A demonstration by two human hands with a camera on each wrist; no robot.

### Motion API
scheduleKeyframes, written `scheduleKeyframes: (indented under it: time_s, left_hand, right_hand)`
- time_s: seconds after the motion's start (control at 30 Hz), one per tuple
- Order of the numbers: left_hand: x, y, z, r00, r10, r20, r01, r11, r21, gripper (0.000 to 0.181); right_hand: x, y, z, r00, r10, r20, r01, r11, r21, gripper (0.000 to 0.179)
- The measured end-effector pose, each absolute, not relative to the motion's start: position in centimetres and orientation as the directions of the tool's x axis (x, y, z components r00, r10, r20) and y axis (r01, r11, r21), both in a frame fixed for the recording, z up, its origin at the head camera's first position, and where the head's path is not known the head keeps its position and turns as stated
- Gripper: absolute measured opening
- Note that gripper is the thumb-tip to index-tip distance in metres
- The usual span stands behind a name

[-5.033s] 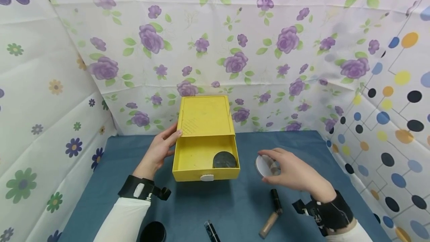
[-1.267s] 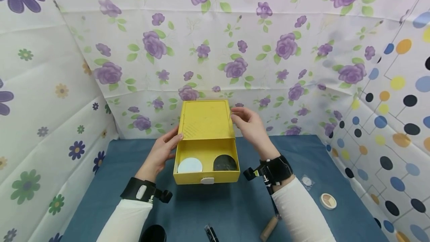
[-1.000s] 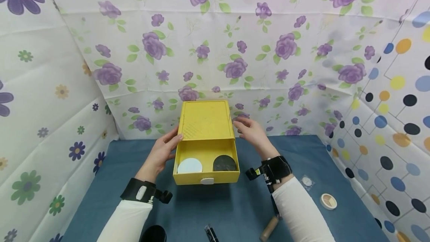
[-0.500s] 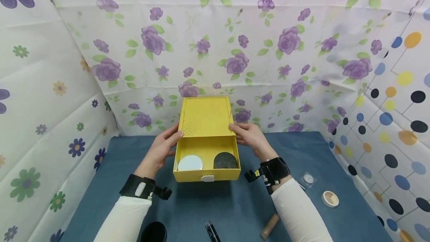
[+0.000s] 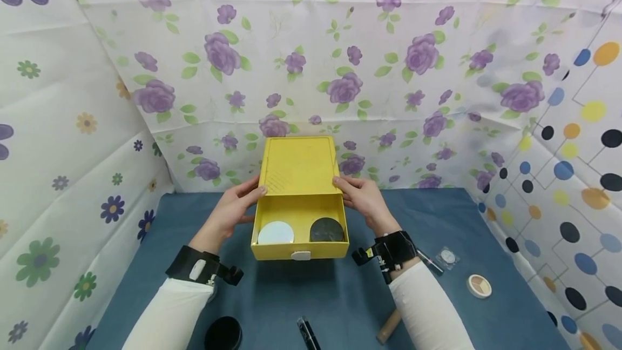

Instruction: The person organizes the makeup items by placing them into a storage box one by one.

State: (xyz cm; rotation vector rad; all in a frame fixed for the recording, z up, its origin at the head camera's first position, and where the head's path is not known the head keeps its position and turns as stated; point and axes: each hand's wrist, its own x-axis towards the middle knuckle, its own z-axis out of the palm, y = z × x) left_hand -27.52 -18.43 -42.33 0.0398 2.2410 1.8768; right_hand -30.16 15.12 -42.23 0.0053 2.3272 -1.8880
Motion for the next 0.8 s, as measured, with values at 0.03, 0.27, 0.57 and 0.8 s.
scheduleKeyframes:
  time_s: [0.03,0.27,0.57,0.8]
  left_hand:
    - [-27.4,-18.4,-42.3,-0.977,0.154,-0.151,-0.122,0.183,0.976,0.081]
    - [-27.4,-18.2,-41.9,-0.985,0.126,-0.12,-0.089,0.228,0.97,0.08]
    - [-26.8,-18.0,-41.3,-0.983,0.161,-0.088,-0.028,0.342,0.939,0.075]
    - [-26.2,-18.4,-40.8,-0.982,0.168,-0.082,-0.022,0.331,0.943,0.072]
  right_hand:
    - [-30.2,15.1,-42.2,-0.99,-0.087,-0.113,0.094,0.205,-0.974,0.073]
    - [-30.3,14.8,-42.4,-0.991,-0.062,-0.116,0.103,0.184,-0.978,0.077]
    - [-30.2,15.2,-42.8,-0.989,-0.045,-0.14,0.129,0.187,-0.974,0.081]
    - [-30.3,15.2,-42.7,-0.99,-0.064,-0.124,0.112,0.17,-0.979,0.081]
